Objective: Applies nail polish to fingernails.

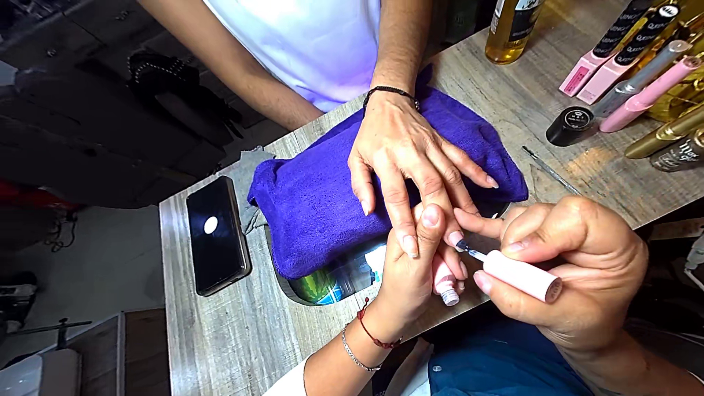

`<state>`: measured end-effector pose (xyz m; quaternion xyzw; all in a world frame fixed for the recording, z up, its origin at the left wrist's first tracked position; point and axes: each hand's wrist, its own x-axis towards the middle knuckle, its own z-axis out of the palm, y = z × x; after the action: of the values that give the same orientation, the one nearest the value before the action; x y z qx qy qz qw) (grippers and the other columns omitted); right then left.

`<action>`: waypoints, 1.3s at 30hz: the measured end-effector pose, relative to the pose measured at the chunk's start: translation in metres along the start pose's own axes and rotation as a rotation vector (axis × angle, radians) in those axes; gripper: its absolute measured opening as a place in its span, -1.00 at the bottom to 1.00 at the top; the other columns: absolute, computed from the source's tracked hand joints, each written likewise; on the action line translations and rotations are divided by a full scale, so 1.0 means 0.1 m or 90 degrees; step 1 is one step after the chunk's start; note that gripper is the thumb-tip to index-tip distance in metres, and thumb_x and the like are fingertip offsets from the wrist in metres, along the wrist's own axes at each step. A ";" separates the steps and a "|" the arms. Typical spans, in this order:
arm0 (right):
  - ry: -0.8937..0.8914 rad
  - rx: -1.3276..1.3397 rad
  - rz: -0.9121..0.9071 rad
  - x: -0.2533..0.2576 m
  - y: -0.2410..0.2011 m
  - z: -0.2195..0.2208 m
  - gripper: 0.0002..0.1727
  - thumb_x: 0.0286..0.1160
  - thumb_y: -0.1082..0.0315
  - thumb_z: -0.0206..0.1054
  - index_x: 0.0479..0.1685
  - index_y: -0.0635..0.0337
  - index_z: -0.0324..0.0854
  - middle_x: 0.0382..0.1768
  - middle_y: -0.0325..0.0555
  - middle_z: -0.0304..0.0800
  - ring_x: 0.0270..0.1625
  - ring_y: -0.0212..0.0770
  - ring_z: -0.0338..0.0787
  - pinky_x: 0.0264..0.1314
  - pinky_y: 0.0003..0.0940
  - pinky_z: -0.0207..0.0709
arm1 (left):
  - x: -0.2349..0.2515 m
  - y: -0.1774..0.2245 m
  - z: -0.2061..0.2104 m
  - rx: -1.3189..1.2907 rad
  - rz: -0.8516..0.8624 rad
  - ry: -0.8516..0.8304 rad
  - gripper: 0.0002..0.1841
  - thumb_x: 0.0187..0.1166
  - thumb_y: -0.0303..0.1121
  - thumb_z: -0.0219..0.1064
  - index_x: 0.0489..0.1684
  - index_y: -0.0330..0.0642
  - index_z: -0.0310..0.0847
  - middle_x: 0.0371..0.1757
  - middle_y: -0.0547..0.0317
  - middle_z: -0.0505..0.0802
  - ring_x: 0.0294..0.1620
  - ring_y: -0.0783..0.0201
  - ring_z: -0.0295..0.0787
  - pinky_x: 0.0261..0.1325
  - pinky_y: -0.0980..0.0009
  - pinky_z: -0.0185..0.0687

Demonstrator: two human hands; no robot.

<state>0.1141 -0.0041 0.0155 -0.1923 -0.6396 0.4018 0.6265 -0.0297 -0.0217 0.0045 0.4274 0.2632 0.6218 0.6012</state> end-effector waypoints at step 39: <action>0.019 0.119 0.036 -0.04 0.02 0.00 -0.65 -0.11 0.58 0.56 -0.33 0.08 0.57 -0.43 -0.40 0.69 -0.26 -0.46 0.83 0.31 -0.13 0.84 | -0.02 0.02 0.00 0.005 -0.009 -0.003 -0.59 0.84 -0.01 0.02 -0.29 -0.09 0.57 -0.67 0.32 0.66 -0.72 0.56 0.65 -0.60 0.66 0.65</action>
<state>0.1143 -0.0059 0.0120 -0.1567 -0.5841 0.4743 0.6397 -0.0306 -0.0244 0.0055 0.4293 0.2675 0.6153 0.6047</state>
